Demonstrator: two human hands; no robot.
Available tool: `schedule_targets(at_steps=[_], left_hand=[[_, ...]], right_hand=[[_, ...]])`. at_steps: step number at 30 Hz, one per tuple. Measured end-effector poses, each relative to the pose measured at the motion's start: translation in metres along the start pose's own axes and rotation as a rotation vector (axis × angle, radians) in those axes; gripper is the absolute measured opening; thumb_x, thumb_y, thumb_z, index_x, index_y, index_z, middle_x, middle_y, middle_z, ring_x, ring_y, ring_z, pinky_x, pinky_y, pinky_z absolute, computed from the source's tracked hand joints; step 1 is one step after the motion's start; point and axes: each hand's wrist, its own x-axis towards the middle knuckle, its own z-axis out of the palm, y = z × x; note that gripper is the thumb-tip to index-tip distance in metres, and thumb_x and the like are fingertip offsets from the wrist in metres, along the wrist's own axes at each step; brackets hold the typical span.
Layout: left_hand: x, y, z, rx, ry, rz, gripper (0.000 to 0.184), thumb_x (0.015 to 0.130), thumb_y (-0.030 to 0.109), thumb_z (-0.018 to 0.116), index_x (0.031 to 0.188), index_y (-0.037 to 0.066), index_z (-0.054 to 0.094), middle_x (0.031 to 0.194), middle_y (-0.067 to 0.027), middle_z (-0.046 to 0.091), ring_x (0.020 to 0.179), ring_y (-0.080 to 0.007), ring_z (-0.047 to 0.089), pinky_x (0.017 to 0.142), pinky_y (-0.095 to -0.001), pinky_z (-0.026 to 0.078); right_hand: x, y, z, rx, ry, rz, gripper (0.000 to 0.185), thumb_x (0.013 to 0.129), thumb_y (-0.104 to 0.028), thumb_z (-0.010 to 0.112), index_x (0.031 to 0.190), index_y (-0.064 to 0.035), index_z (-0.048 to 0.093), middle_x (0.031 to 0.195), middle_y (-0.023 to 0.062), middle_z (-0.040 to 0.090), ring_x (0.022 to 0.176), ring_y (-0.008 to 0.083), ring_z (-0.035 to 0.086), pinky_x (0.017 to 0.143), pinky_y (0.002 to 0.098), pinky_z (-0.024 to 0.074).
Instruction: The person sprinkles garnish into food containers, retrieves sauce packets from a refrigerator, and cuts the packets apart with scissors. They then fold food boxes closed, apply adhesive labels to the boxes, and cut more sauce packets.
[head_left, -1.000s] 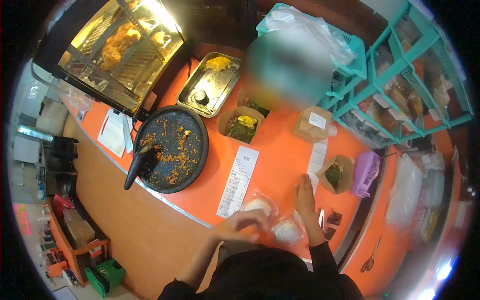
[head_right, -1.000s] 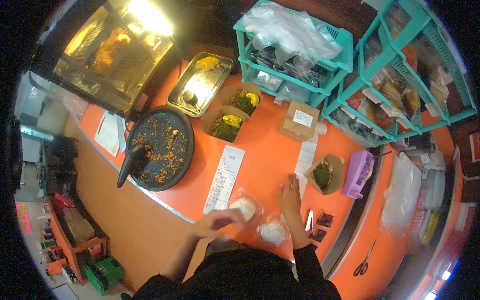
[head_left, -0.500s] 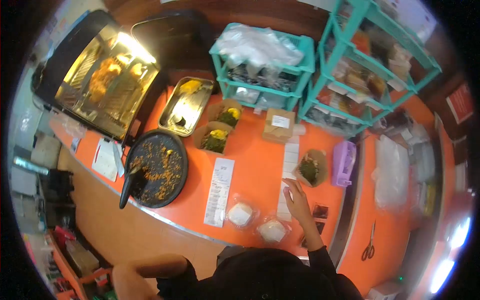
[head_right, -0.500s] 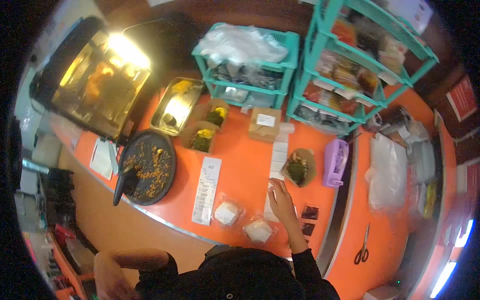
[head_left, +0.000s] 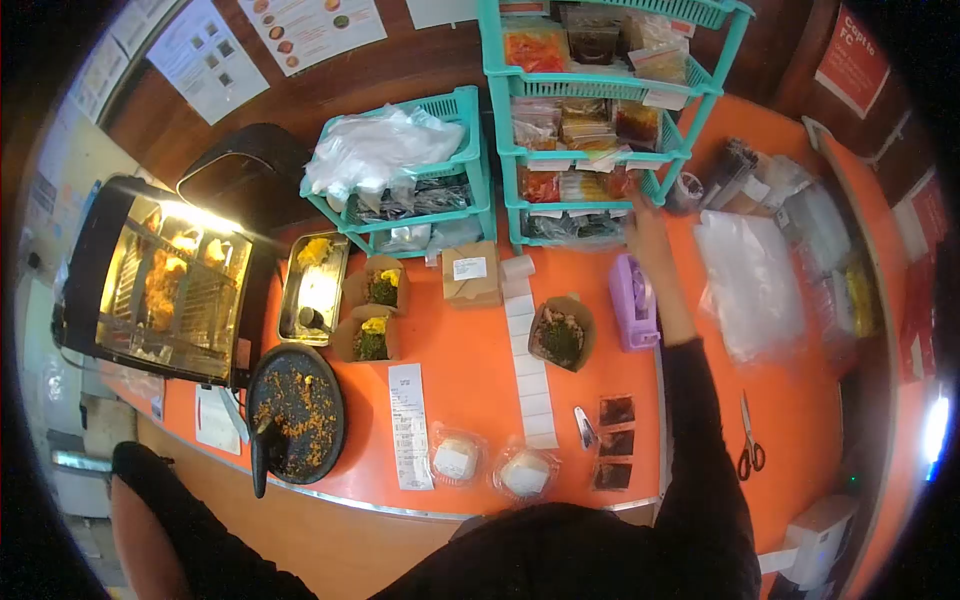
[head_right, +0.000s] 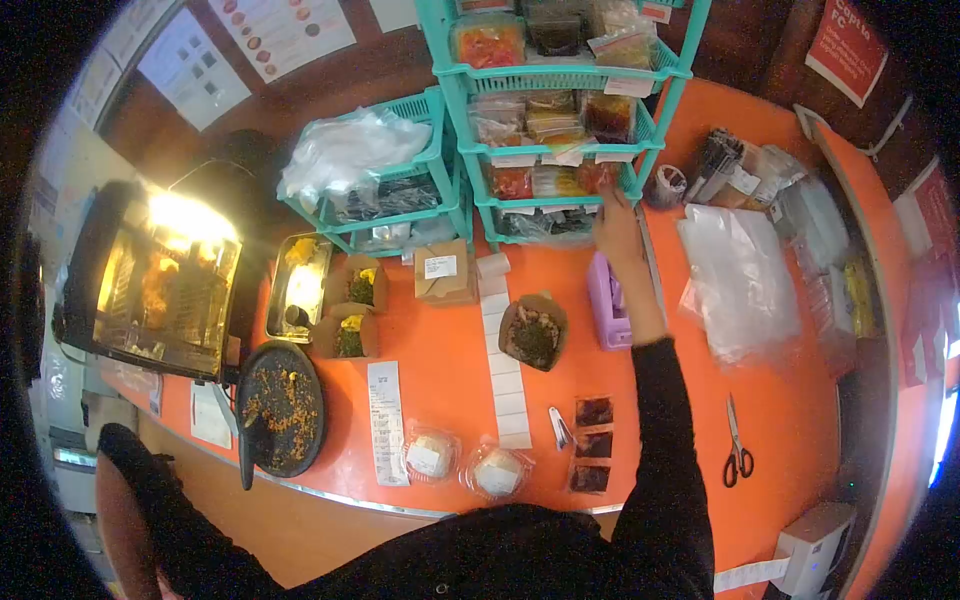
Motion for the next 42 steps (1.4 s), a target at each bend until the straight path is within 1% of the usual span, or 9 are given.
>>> schedule_targets(at_steps=[4,13,17,19,25,29,34,38,42], left_hand=[[0.001,-0.019,0.012,-0.031,0.12,-0.163,0.019,0.095,0.027,0.053,0.097,0.01,0.061,0.088,-0.0051,0.058,0.076,-0.0188,0.055,0.064,-0.03,0.042],[-0.022,-0.043,0.022,-0.11,0.436,-0.373,0.018,0.092,0.025,0.054,0.088,0.008,0.06,0.082,-0.0054,0.056,0.072,-0.0192,0.052,0.063,-0.0302,0.041],[-0.024,-0.041,0.01,-0.125,0.58,-0.335,0.018,0.091,0.024,0.055,0.085,0.007,0.06,0.079,-0.0056,0.055,0.07,-0.0193,0.051,0.063,-0.0303,0.04],[-0.023,-0.036,-0.002,-0.132,0.673,-0.282,0.019,0.09,0.023,0.055,0.083,0.007,0.06,0.078,-0.0057,0.055,0.069,-0.0194,0.051,0.063,-0.0303,0.04],[-0.024,-0.004,-0.043,-0.169,0.971,-0.015,0.02,0.088,0.022,0.056,0.077,0.006,0.059,0.074,-0.0059,0.053,0.067,-0.0197,0.049,0.063,-0.0304,0.04],[-0.038,0.002,-0.061,-0.175,1.148,0.045,0.021,0.087,0.021,0.057,0.074,0.005,0.059,0.071,-0.006,0.053,0.065,-0.0198,0.048,0.062,-0.0305,0.039],[-0.1,-0.08,-0.046,0.011,1.272,-0.872,0.026,0.091,0.024,0.057,0.086,0.001,0.068,0.084,-0.0097,0.064,0.075,-0.0189,0.058,0.074,-0.0292,0.048],[-0.148,-0.191,0.011,-0.65,1.576,-1.256,0.049,0.095,0.036,0.056,0.134,0.007,0.051,0.113,-0.0144,0.06,0.088,-0.0223,0.065,0.078,-0.0351,0.053],[-0.155,-0.285,0.048,-0.773,1.413,-1.457,0.074,0.085,0.053,0.062,0.133,-0.001,0.043,0.122,-0.0294,0.053,0.09,-0.0343,0.068,0.072,-0.0453,0.059]], right_hand=[[0.053,0.039,0.029,-0.24,0.221,-0.299,0.03,0.08,0.003,0.052,0.108,0.0058,0.061,0.11,0.0255,0.061,0.107,0.0436,0.056,0.093,0.0483,0.0467],[0.073,0.024,0.017,-0.341,-0.212,-0.122,0.021,0.077,-0.004,0.059,0.097,0.0033,0.061,0.087,0.0277,0.063,0.083,0.0442,0.063,0.074,0.0533,0.0513],[0.071,0.044,0.027,-0.514,-0.114,-0.294,0.021,0.077,-0.01,0.062,0.096,-0.003,0.068,0.095,0.0201,0.068,0.095,0.0364,0.064,0.082,0.0483,0.0512],[0.075,0.043,0.031,-0.603,-0.128,-0.317,0.02,0.082,-0.011,0.058,0.098,0.0023,0.061,0.082,0.0254,0.066,0.08,0.0416,0.064,0.073,0.0518,0.0513],[0.094,0.075,0.038,-0.609,-0.321,-0.403,0.023,0.08,-0.018,0.06,0.092,0.0017,0.063,0.081,0.025,0.067,0.076,0.0415,0.067,0.071,0.0518,0.0532],[0.097,0.087,0.034,-0.536,-0.354,-0.326,0.019,0.077,-0.005,0.057,0.093,0.0013,0.067,0.09,0.0266,0.067,0.083,0.0412,0.067,0.078,0.0523,0.0529],[0.084,0.057,0.022,-0.657,-0.309,-0.385,0.022,0.077,-0.003,0.057,0.097,0.0002,0.066,0.097,0.0267,0.066,0.092,0.0407,0.065,0.082,0.0508,0.0512],[0.073,0.054,0.019,-0.681,-0.133,-0.528,0.023,0.077,-0.005,0.06,0.098,-0.0013,0.067,0.093,0.0234,0.067,0.093,0.0394,0.063,0.084,0.0486,0.0499],[0.078,0.061,0.026,-0.785,-0.251,-0.387,0.021,0.076,-0.005,0.061,0.096,0.0016,0.066,0.094,0.0212,0.067,0.091,0.0395,0.063,0.084,0.0465,0.05]])
